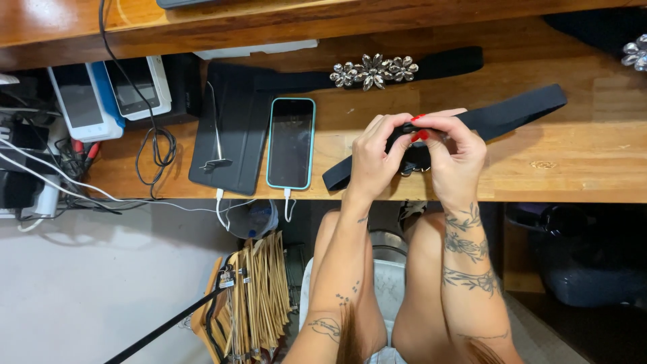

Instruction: The person sits at a wooden desk and assembles black belts with silver floral buckles. They repeatedly attach the buckles to the belt straps, fasten the clasps, and place the finished belts on the desk.

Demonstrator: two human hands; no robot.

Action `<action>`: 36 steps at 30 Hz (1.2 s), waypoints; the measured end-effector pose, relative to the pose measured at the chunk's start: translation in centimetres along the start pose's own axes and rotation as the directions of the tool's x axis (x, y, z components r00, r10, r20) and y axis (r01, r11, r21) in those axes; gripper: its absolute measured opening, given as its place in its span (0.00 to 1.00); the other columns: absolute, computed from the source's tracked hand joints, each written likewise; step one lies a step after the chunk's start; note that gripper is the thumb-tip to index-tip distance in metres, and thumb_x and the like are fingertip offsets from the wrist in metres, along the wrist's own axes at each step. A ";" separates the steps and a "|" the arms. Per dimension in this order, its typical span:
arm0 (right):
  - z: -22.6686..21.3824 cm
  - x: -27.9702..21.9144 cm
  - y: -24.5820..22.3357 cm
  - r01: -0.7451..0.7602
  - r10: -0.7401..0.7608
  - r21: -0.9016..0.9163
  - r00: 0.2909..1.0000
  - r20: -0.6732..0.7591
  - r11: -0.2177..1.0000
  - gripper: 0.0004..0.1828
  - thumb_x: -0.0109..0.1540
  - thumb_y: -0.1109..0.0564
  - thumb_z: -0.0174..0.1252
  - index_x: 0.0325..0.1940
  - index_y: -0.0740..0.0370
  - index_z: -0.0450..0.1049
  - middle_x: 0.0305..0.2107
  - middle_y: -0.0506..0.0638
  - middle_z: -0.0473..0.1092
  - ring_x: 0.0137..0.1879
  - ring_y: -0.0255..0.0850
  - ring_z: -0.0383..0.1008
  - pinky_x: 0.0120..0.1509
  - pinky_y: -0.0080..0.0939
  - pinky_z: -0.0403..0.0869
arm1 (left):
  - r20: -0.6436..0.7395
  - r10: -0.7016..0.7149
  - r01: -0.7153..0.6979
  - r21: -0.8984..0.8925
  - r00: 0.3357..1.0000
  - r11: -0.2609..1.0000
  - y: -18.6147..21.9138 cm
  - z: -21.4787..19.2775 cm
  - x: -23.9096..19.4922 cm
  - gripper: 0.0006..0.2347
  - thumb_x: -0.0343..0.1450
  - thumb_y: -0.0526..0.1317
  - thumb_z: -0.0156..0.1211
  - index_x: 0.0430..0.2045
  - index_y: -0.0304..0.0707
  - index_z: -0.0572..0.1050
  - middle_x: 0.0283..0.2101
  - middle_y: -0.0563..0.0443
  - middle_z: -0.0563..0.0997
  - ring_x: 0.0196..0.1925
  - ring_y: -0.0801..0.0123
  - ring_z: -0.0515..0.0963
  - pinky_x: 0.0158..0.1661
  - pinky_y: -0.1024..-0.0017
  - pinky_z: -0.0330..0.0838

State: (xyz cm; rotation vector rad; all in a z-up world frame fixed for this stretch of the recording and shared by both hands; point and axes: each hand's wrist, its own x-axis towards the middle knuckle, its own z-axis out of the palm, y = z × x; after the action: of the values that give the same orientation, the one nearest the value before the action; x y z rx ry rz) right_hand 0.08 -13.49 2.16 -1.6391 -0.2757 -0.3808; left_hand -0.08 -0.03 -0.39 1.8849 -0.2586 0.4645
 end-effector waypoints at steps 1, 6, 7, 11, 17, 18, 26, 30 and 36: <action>0.0 0.1 -0.3 0.014 -0.014 -0.018 1.000 0.004 1.000 0.07 0.67 0.71 0.63 0.45 0.65 0.82 0.38 0.55 0.77 0.45 0.37 0.74 0.55 0.41 0.74 | -0.008 0.011 -0.011 0.011 1.000 1.000 -0.2 0.1 -0.1 0.05 0.74 0.41 0.62 0.42 0.48 0.78 0.37 0.56 0.83 0.40 0.62 0.82 0.44 0.67 0.78; 0.1 -0.1 -0.6 0.062 -0.062 -0.064 0.998 0.006 0.996 0.08 0.67 0.71 0.63 0.41 0.62 0.83 0.35 0.53 0.77 0.42 0.38 0.74 0.54 0.38 0.73 | -0.024 0.027 -0.026 0.021 0.999 0.999 0.3 0.0 -0.1 0.04 0.75 0.42 0.61 0.40 0.49 0.78 0.37 0.59 0.83 0.39 0.63 0.81 0.43 0.69 0.78; 0.2 0.0 -0.8 0.059 -0.059 -0.059 0.998 -0.001 0.997 0.08 0.67 0.71 0.63 0.41 0.63 0.82 0.36 0.54 0.77 0.42 0.38 0.73 0.54 0.40 0.73 | -0.022 0.030 -0.029 0.016 0.999 0.999 0.4 -0.1 -0.1 0.04 0.75 0.42 0.61 0.41 0.50 0.78 0.36 0.59 0.83 0.38 0.64 0.81 0.43 0.69 0.78; -0.1 -0.2 0.4 0.055 -0.056 -0.018 0.998 -0.026 0.998 0.06 0.66 0.72 0.63 0.45 0.67 0.80 0.37 0.57 0.76 0.45 0.40 0.74 0.57 0.43 0.74 | -0.017 0.040 -0.040 0.004 0.999 0.999 0.5 -0.1 0.2 0.05 0.75 0.42 0.61 0.41 0.48 0.77 0.35 0.56 0.82 0.37 0.61 0.81 0.42 0.67 0.78; -0.1 -0.1 0.1 0.070 -0.069 0.021 0.997 -0.029 0.997 0.04 0.66 0.73 0.64 0.42 0.69 0.78 0.37 0.58 0.76 0.47 0.43 0.75 0.58 0.44 0.74 | -0.003 0.019 -0.019 -0.036 1.000 0.999 0.1 -0.2 0.0 0.05 0.75 0.42 0.61 0.42 0.49 0.78 0.36 0.57 0.82 0.39 0.61 0.83 0.43 0.67 0.78; 0.0 -0.1 0.0 0.069 -0.068 0.021 0.997 -0.029 0.997 0.04 0.66 0.73 0.64 0.42 0.69 0.78 0.37 0.58 0.76 0.47 0.43 0.75 0.58 0.44 0.74 | -0.003 0.018 -0.018 -0.035 1.000 0.999 0.2 -0.2 0.0 0.05 0.75 0.42 0.61 0.42 0.49 0.78 0.36 0.57 0.82 0.39 0.61 0.83 0.43 0.67 0.78; -0.4 -0.5 0.2 0.127 -0.131 -0.048 0.989 -0.074 0.991 0.04 0.66 0.73 0.65 0.41 0.70 0.79 0.40 0.63 0.77 0.49 0.47 0.78 0.58 0.47 0.75 | 0.068 0.019 -0.033 0.205 0.998 0.978 2.1 -1.6 0.2 0.08 0.76 0.45 0.58 0.46 0.49 0.76 0.37 0.53 0.82 0.41 0.58 0.84 0.43 0.64 0.80; -1.1 -0.6 0.8 0.169 -0.174 -0.046 0.976 -0.131 0.985 0.05 0.67 0.74 0.64 0.43 0.70 0.77 0.42 0.65 0.76 0.52 0.49 0.76 0.60 0.48 0.73 | 0.157 -0.034 -0.020 0.333 0.987 0.943 2.9 -4.0 0.2 0.09 0.73 0.50 0.61 0.36 0.46 0.76 0.27 0.51 0.79 0.34 0.60 0.83 0.37 0.66 0.78; -2.7 0.2 0.4 0.216 -0.199 0.003 0.902 -0.383 0.976 0.13 0.68 0.70 0.63 0.43 0.61 0.64 0.44 0.65 0.71 0.53 0.52 0.74 0.60 0.46 0.76 | 0.450 -0.330 0.226 0.271 0.830 0.936 5.6 -9.9 -0.5 0.12 0.68 0.51 0.65 0.26 0.44 0.77 0.25 0.56 0.78 0.28 0.68 0.73 0.32 0.70 0.62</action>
State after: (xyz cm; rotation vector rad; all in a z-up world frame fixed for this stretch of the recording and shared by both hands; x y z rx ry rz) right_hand 0.21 -16.23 2.05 -1.4576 -0.1630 -0.8393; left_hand -4.67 7.23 7.10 2.1849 -0.2668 -0.2093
